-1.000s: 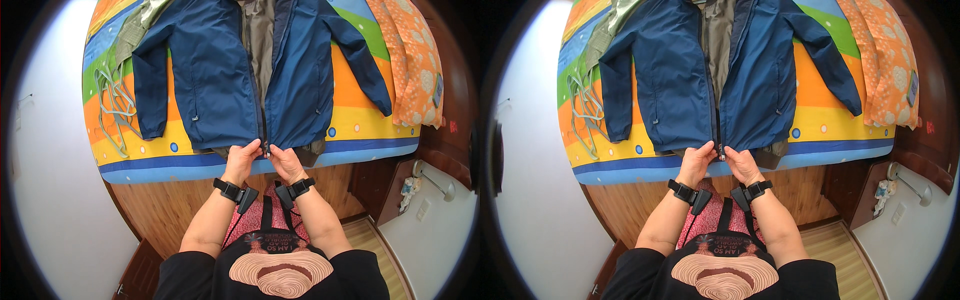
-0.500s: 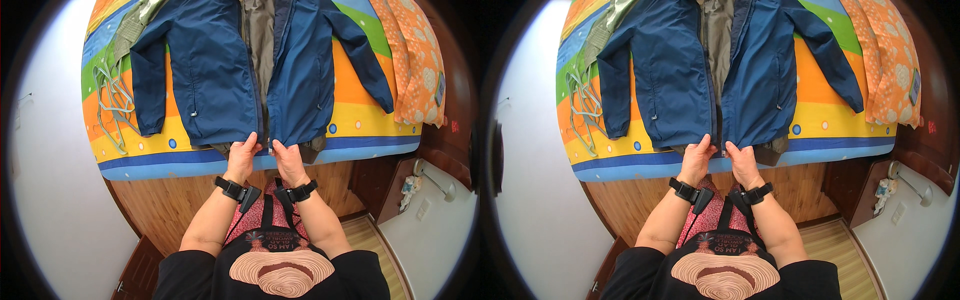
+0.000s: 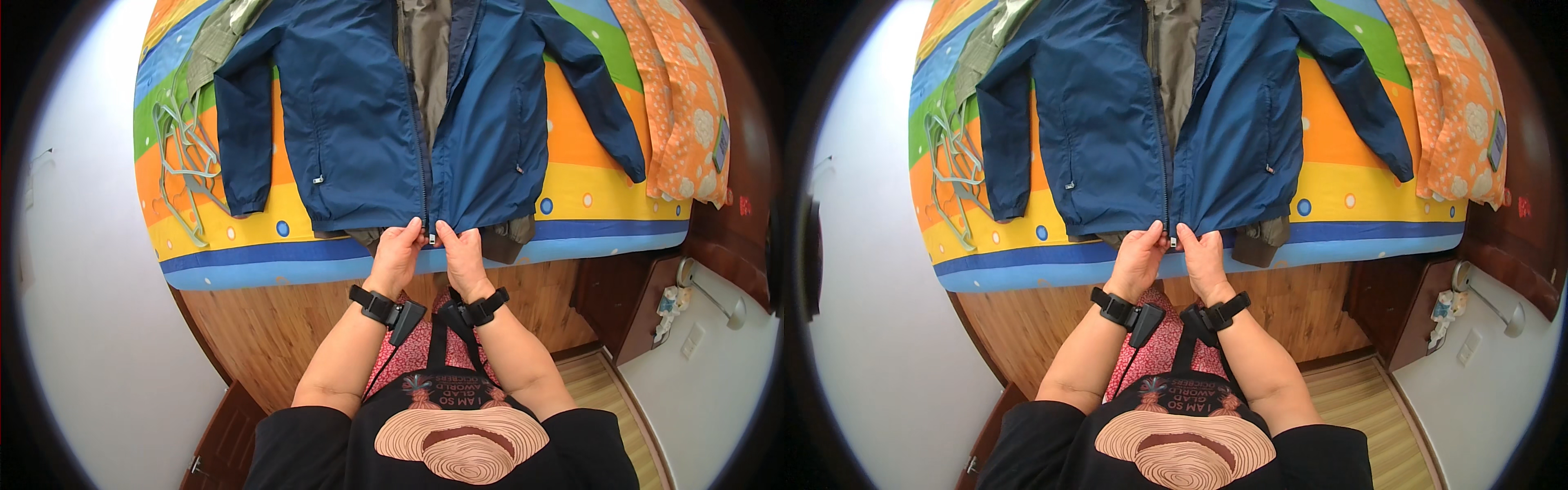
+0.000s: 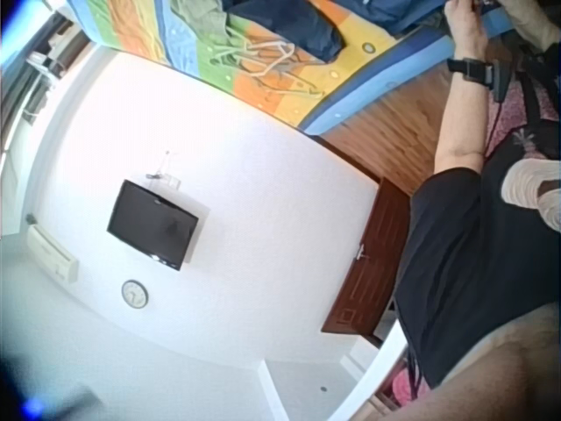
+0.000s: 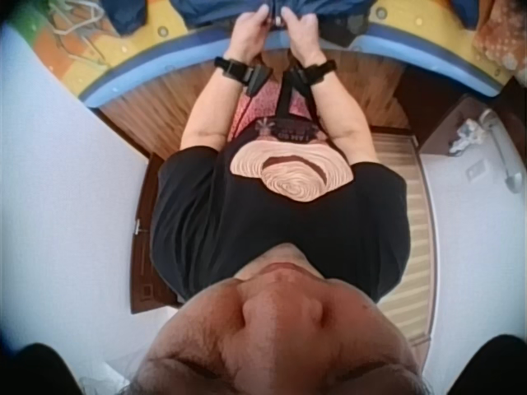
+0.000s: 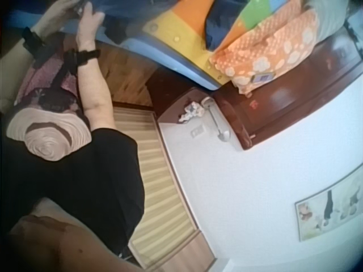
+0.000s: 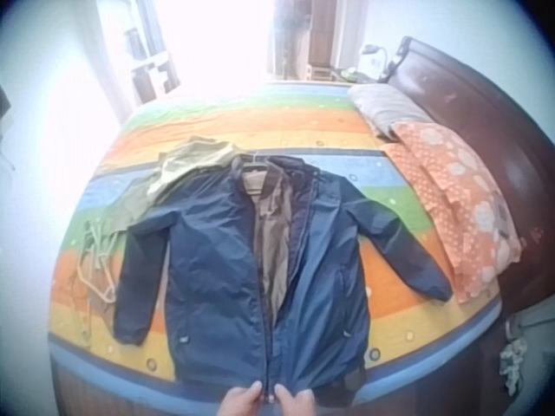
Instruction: The person takes jackets from the bed, zips them up, mounts them on clothes hangers, and hangs them inside a wardrobe.
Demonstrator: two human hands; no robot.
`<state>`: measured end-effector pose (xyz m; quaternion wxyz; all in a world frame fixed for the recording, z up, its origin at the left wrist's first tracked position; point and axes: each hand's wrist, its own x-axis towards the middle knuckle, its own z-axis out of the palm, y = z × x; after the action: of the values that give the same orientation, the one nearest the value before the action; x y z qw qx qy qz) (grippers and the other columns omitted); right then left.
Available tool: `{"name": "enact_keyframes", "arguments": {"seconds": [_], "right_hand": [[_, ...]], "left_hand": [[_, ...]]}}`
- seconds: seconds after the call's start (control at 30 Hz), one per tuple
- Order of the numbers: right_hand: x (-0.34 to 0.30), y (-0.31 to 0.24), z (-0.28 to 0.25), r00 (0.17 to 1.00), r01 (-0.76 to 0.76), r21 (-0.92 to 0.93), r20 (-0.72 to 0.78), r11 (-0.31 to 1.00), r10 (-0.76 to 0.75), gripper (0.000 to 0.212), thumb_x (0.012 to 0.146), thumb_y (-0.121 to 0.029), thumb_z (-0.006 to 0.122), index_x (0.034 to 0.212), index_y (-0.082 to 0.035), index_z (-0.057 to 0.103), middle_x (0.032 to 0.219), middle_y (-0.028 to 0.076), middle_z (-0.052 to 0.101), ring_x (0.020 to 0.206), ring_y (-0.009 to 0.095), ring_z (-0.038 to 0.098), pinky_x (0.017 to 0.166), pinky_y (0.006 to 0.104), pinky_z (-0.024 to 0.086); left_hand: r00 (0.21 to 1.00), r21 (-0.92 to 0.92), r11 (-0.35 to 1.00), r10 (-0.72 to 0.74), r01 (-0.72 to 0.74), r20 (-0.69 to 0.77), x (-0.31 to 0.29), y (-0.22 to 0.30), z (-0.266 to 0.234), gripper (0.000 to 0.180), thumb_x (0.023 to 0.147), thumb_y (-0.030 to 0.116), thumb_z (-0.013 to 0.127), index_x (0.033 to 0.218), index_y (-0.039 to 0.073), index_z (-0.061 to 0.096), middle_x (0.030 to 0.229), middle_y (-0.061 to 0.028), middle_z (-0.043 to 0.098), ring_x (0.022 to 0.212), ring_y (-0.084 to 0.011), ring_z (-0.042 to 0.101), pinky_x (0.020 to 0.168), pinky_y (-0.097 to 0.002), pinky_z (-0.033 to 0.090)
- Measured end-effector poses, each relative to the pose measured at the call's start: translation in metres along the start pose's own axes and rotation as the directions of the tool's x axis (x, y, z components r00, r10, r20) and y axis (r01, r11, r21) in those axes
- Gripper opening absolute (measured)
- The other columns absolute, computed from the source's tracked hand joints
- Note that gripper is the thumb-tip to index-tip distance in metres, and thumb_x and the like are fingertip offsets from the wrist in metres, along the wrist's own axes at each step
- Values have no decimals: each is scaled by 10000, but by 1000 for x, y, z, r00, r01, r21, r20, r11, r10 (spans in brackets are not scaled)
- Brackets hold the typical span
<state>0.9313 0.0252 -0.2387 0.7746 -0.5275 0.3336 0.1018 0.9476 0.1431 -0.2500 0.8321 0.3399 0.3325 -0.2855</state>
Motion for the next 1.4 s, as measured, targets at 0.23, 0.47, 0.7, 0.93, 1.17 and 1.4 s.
{"name": "enact_keyframes", "arguments": {"seconds": [0.23, 0.47, 0.7, 0.93, 1.17, 1.4], "right_hand": [[0, 5, 0, 997, -27, 213, 82, 977, 10, 83, 857, -61, 542, 833, -4, 598, 775, 32, 609, 662, 101, 556, 636, 242, 458], [-1, 3, 8, 999, 13, 233, 48, 972, -25, 114, 861, -64, 535, 952, -3, 567, 868, 32, 602, 727, 97, 556, 673, 245, 458], [-5, 5, 13, 993, 92, 157, -91, 983, -78, 238, 856, -45, 524, 1089, -1, 502, 984, 37, 576, 822, 100, 542, 749, 248, 452], [-11, -3, 27, 961, 201, 113, -215, 973, -174, 251, 845, -41, 537, 1087, 7, 491, 959, 26, 554, 789, 87, 504, 700, 232, 440], [-11, -3, 26, 950, 222, 58, -237, 973, -203, 248, 845, -32, 532, 1087, 11, 497, 1005, 38, 555, 836, 102, 513, 737, 244, 442], [-10, -9, 19, 995, 91, 130, -43, 987, -86, 209, 816, -12, 571, 1022, 12, 551, 954, 41, 596, 805, 105, 550, 743, 261, 456]], "left_hand": [[999, -6, 1000, 13, -13, -31, 3, -6, 3, 220, 853, 156, 576, 664, 46, 566, 686, -46, 581, 646, -135, 516, 675, -275, 417], [999, 13, 1000, 16, -15, -29, 3, -4, 13, 230, 864, 172, 563, 670, 48, 575, 679, -32, 587, 630, -115, 511, 666, -269, 414], [991, 41, 997, 64, -59, -117, 2, -10, 23, 236, 867, 183, 559, 672, 52, 583, 657, 7, 568, 598, -68, 477, 606, -233, 389], [978, 205, 977, 104, -66, -183, 1, -16, 23, 282, 849, 229, 578, 637, 42, 577, 606, 47, 508, 552, -36, 388, 500, -218, 315], [968, 271, 959, 147, -88, -205, -2, -14, 28, 291, 842, 233, 586, 675, -5, 606, 607, 29, 528, 560, -40, 408, 501, -230, 337], [960, 425, 900, 197, -96, -201, 5, -9, 15, 317, 848, 233, 568, 648, -11, 593, 607, 20, 540, 536, -47, 426, 504, -220, 354]]}}
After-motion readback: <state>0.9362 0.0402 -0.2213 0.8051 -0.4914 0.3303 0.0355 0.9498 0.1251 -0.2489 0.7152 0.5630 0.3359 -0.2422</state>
